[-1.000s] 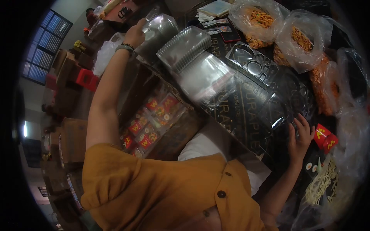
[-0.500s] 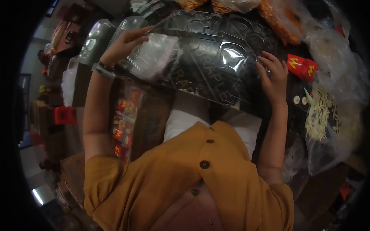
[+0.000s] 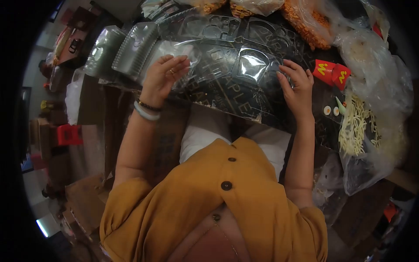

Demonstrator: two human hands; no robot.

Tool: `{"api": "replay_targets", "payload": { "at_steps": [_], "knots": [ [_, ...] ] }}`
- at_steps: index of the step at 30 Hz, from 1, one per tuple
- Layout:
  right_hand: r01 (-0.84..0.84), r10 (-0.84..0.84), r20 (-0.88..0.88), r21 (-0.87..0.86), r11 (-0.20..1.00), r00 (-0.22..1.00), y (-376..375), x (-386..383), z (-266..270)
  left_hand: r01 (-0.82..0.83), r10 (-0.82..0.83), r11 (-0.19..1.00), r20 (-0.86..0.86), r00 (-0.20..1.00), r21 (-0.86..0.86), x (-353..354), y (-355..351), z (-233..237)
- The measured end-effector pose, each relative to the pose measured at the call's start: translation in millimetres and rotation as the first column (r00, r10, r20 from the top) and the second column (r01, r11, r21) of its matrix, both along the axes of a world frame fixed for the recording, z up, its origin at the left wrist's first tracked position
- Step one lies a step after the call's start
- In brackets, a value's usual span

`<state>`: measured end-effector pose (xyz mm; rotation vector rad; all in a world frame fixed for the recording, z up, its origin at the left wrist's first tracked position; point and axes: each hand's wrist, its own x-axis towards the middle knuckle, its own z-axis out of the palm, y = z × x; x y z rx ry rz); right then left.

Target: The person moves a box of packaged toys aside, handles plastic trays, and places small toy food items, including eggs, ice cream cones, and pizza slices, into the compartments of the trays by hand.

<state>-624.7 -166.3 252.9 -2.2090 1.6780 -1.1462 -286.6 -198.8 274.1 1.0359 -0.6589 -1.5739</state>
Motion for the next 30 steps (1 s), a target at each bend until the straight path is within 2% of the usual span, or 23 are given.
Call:
{"api": "replay_targets", "payload": {
  "at_steps": [2,4,5,7,9,11,12,13,15,16,17,18,19,20,21,23,24,26,27,28,29,30],
  "knots": [
    [-0.022,0.022,-0.007,0.016,1.0,1.0,-2.9,3.6,-1.6,-0.023,0.024,0.999,-0.06,0.998,0.022,-12.5,11.8,-8.1],
    [-0.035,0.035,0.019,0.026,0.999,0.999,-4.5,4.6,-5.1,-0.214,0.217,0.976,-0.23,0.949,0.039,-29.3,21.2,-23.6],
    [-0.035,0.034,0.02,0.025,0.999,0.999,-5.2,5.6,-7.0,-0.227,0.228,0.973,-0.263,0.937,0.035,-35.0,23.6,-36.0],
    [-0.038,0.038,0.014,0.028,0.999,0.999,-7.3,6.3,-10.5,-0.262,0.298,0.953,-0.333,0.895,0.149,-54.5,32.5,-50.1],
    [-0.026,0.027,-0.02,0.03,0.999,0.999,-8.6,3.7,-14.7,-0.226,0.266,0.962,-0.34,0.902,0.154,-62.7,45.4,-51.4],
    [-0.001,0.003,-0.064,0.033,0.999,0.998,-8.3,-2.8,-16.0,0.007,0.094,0.946,-0.297,0.95,0.323,-58.1,61.7,-44.3],
    [0.011,-0.009,-0.066,0.032,0.999,0.998,-6.9,-5.6,-15.8,0.151,-0.037,0.934,-0.331,0.943,0.325,-51.7,73.9,-36.4],
    [0.03,-0.029,-0.065,0.028,0.999,0.997,-6.7,-8.4,-16.9,0.182,-0.067,0.929,-0.337,0.939,0.323,-46.1,80.8,-24.4],
    [0.016,-0.013,-0.169,0.016,1.0,0.986,-12.7,-6.3,-21.8,0.365,-0.368,0.893,-0.039,0.929,0.265,-40.0,85.2,-6.6],
    [0.0,0.005,-0.211,0.025,1.0,0.978,-18.4,2.5,-21.1,0.336,-0.35,0.937,0.242,0.905,0.101,-43.2,77.0,-9.4],
    [-0.026,0.029,-0.244,0.014,1.0,0.969,-27.7,11.7,-23.0,0.34,-0.257,0.937,0.497,0.829,-0.082,-47.1,63.6,-14.0],
    [-0.049,0.048,-0.275,0.002,0.999,0.96,-39.7,21.0,-27.2,0.408,-0.077,0.868,0.733,0.676,-0.285,-50.3,44.0,-24.7],
    [-0.061,0.057,-0.299,-0.005,0.998,0.953,-53.9,28.4,-33.1,0.433,-0.093,0.853,0.731,0.676,-0.292,-52.5,19.1,-33.4],
    [-0.075,0.068,-0.325,-0.008,0.997,0.943,-66.4,33.3,-40.4,0.509,0.209,0.766,0.901,0.379,-0.392,-54.6,-6.0,-41.9],
    [-0.081,0.087,-0.356,0.031,0.996,0.931,-75.8,36.3,-46.2,0.612,0.523,0.658,0.851,0.05,-0.44,-55.9,-25.8,-47.3],
    [-0.081,0.113,-0.369,0.1,0.992,0.922,-90.7,32.5,-54.4,0.589,0.35,0.795,0.904,-0.247,-0.147,-57.2,-56.0,-50.6],
    [-0.051,0.083,-0.378,0.095,0.994,0.922,-91.7,25.6,-53.1,0.582,0.309,0.801,0.929,-0.205,-0.138,-54.6,-71.6,-55.4],
    [-0.061,0.15,-0.394,0.229,0.972,0.907,-92.9,9.0,-49.6,0.683,0.31,0.728,0.918,-0.247,-0.062,-42.4,-85.8,-53.9],
    [-0.096,0.156,-0.394,0.167,0.981,0.906,-91.4,-0.1,-49.1,0.703,0.22,0.711,0.958,-0.184,-0.028,-37.9,-92.8,-52.8],
    [-0.069,0.135,-0.399,0.175,0.982,0.907,-91.2,-7.4,-50.9,0.734,0.234,0.679,0.954,-0.186,-0.023,-33.6,-98.1,-53.2],
    [-0.148,0.193,-0.384,0.143,0.979,0.903,-93.5,-12.6,-53.8,0.761,0.249,0.648,0.95,-0.188,-0.019,-33.9,-100.0,-53.3],
    [-0.227,0.252,-0.368,0.109,0.968,0.895,-94.3,-14.1,-55.5,0.79,0.263,0.609,0.959,-0.108,-0.078,-40.1,-97.0,-50.8]
  ]
}}
